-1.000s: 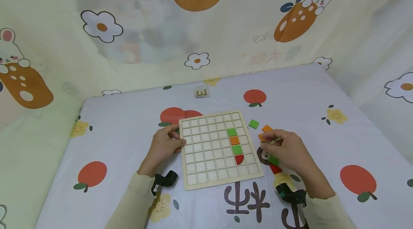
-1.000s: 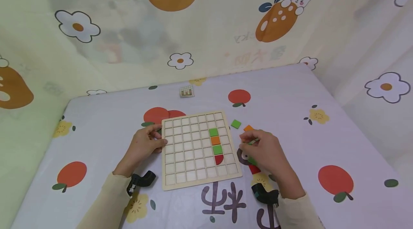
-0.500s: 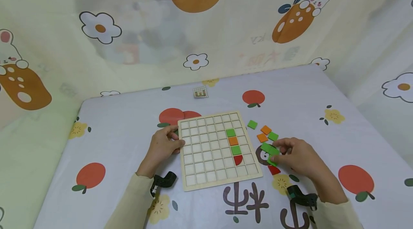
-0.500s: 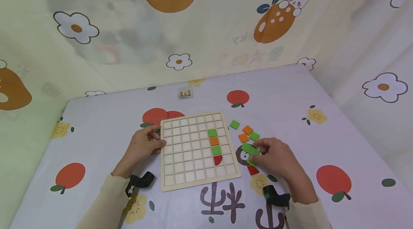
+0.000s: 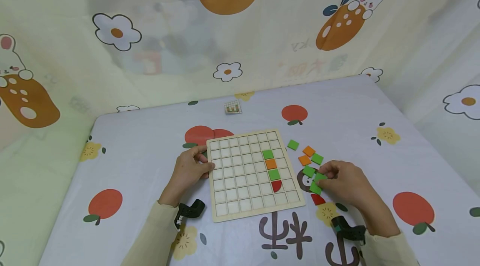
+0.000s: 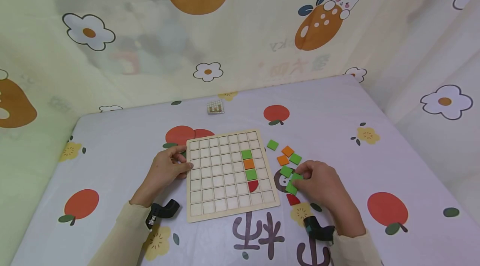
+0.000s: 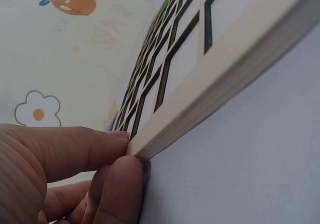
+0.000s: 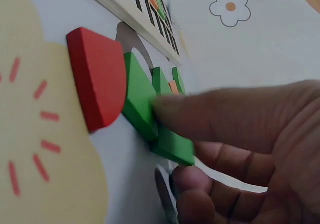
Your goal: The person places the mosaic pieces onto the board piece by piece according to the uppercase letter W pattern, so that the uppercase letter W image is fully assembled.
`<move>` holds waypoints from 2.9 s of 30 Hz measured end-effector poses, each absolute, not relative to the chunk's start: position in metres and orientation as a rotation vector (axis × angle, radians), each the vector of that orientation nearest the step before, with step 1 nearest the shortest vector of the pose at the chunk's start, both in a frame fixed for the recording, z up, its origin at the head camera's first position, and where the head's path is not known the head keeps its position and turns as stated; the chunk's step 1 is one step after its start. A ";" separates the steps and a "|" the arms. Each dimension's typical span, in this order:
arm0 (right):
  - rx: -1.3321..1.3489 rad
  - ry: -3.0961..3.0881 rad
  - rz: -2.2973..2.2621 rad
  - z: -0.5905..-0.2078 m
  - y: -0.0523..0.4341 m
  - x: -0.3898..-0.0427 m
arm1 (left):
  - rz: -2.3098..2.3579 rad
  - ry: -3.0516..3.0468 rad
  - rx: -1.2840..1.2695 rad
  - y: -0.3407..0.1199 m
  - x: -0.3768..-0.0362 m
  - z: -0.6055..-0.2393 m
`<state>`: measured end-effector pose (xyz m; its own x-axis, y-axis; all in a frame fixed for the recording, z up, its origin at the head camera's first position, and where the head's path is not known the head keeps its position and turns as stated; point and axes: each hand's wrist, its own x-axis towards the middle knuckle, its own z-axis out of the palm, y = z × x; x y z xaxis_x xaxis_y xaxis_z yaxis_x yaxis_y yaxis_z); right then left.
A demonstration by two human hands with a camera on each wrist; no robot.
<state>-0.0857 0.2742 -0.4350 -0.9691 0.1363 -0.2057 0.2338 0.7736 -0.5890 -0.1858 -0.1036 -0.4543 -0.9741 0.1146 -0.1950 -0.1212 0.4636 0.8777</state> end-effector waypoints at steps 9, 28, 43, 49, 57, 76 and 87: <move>0.219 2.805 -1.099 -0.435 0.279 -0.088 | 1.511 2.482 -0.014 -0.104 -0.186 -0.454; 0.214 2.585 -1.436 -0.434 0.274 -0.089 | 1.512 2.485 0.004 -0.104 -0.186 -0.453; 0.116 2.479 -1.446 -0.431 0.245 -0.093 | 1.499 2.502 -0.009 -0.104 -0.186 -0.454; 0.027 2.475 -1.440 -0.432 0.232 -0.095 | 1.499 2.499 -0.007 -0.103 -0.186 -0.453; -0.094 2.522 -1.386 -0.436 0.216 -0.100 | 1.499 2.501 -0.013 -0.103 -0.187 -0.454; -0.240 2.541 -1.304 -0.436 0.192 -0.106 | 1.482 2.513 0.002 -0.103 -0.187 -0.451; -0.254 2.558 -1.273 -0.439 0.187 -0.106 | 1.475 2.515 0.004 -0.104 -0.187 -0.452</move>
<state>-0.1063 0.1872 -0.4385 -0.9477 -0.2744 -0.1632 -0.0354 0.5982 -0.8006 -0.1871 -0.1039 -0.4524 -0.9746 0.1158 -0.1917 -0.1108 0.4945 0.8621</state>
